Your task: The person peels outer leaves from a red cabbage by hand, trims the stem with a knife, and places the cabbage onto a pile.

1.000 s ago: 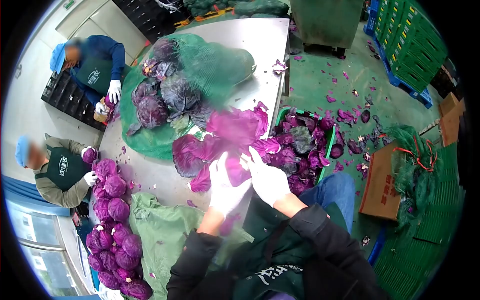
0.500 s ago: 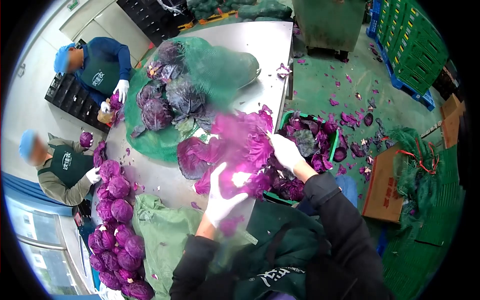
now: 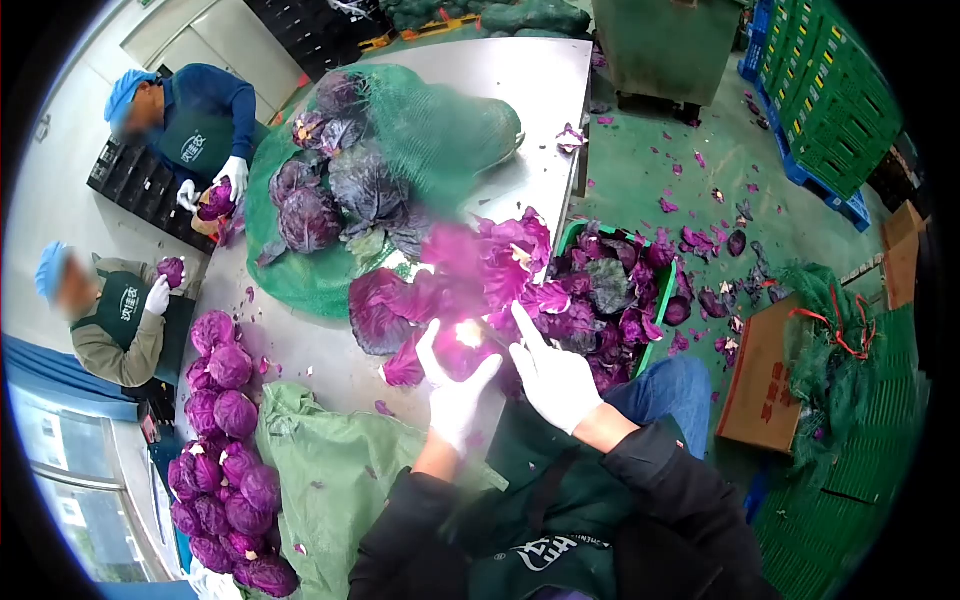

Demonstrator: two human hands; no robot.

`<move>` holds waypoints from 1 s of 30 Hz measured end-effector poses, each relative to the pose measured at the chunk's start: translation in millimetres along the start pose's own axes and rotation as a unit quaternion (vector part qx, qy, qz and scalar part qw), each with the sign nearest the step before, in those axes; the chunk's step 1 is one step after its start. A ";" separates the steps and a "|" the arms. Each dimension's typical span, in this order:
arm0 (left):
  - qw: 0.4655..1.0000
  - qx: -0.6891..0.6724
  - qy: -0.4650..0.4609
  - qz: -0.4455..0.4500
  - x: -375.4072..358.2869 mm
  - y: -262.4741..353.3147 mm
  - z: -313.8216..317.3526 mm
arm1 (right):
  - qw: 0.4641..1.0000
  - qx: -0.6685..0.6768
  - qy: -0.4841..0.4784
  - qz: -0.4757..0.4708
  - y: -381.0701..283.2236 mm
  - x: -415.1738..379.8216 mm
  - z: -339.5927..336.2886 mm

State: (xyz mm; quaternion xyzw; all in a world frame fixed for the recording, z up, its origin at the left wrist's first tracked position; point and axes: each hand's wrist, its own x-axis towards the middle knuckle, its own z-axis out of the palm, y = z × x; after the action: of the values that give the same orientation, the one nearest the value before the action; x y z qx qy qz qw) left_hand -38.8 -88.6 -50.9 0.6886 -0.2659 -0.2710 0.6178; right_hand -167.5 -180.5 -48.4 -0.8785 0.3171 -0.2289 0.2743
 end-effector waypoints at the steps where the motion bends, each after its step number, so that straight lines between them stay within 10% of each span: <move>1: 1.000 0.011 0.000 0.004 2.6 0.6 0.6 | 1.000 -0.012 0.010 -0.015 -2.3 0.1 1.5; 17: 0.995 0.092 0.013 0.036 5.2 -16.3 3.0 | 0.990 0.010 -0.130 0.052 8.3 27.9 19.7; 22: 1.000 0.011 0.010 -0.013 3.1 -10.5 -5.8 | 0.985 0.070 0.157 -0.032 22.0 36.8 29.2; 23: 1.000 0.001 0.011 -0.016 3.5 -11.3 -7.9 | 0.991 0.069 0.069 0.090 40.3 41.2 33.7; 26: 0.998 -0.060 -0.006 -0.005 8.5 -18.3 -12.3 | 0.994 0.071 0.027 0.077 61.7 41.4 33.0; 27: 0.998 -0.057 -0.001 -0.006 7.8 -23.0 -13.8 | 0.945 0.211 -0.064 0.242 30.3 46.4 3.5; 30: 0.986 -0.160 -0.008 -0.053 0.8 -11.6 -19.3 | 0.966 0.173 -0.032 0.188 14.0 41.2 8.9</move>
State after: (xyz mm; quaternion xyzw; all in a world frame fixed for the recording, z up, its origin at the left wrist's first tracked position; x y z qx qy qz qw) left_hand -24.3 -74.5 -60.8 0.5917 -0.1877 -0.3480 0.7026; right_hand -139.9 -214.7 -54.4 -0.7491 0.4235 -0.1961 0.4702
